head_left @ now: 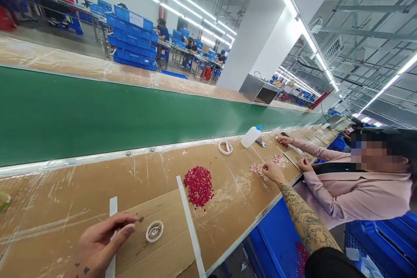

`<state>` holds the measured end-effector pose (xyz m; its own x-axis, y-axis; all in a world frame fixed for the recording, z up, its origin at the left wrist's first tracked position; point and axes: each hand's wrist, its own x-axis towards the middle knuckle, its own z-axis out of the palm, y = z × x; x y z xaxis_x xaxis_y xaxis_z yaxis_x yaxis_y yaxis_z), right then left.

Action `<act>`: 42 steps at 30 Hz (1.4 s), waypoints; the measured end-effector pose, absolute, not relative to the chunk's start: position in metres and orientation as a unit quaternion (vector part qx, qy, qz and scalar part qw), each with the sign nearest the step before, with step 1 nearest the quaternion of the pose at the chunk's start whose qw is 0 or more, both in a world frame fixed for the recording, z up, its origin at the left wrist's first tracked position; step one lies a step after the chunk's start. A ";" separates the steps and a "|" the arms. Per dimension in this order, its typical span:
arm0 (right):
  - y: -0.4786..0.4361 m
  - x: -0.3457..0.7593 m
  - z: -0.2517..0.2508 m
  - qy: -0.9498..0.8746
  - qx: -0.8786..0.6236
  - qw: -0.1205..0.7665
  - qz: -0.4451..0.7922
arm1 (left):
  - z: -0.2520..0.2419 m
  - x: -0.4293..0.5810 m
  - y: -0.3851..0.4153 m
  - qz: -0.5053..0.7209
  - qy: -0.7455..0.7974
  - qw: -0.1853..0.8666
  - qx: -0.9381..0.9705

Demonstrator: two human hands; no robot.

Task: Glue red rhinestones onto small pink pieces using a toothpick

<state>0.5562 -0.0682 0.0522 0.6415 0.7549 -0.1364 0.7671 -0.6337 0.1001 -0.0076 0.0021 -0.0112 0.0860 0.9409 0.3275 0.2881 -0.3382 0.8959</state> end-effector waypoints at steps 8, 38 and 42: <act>-0.066 0.554 0.053 0.433 0.898 0.051 -0.052 | 0.002 -0.006 0.002 0.510 0.485 0.423 0.571; -0.025 0.233 0.010 0.772 0.457 -0.318 -0.307 | -0.004 -0.021 0.019 0.514 0.453 0.429 0.589; -0.019 0.234 0.000 0.778 0.440 -0.312 -0.323 | -0.009 -0.023 0.023 0.501 0.455 0.443 0.588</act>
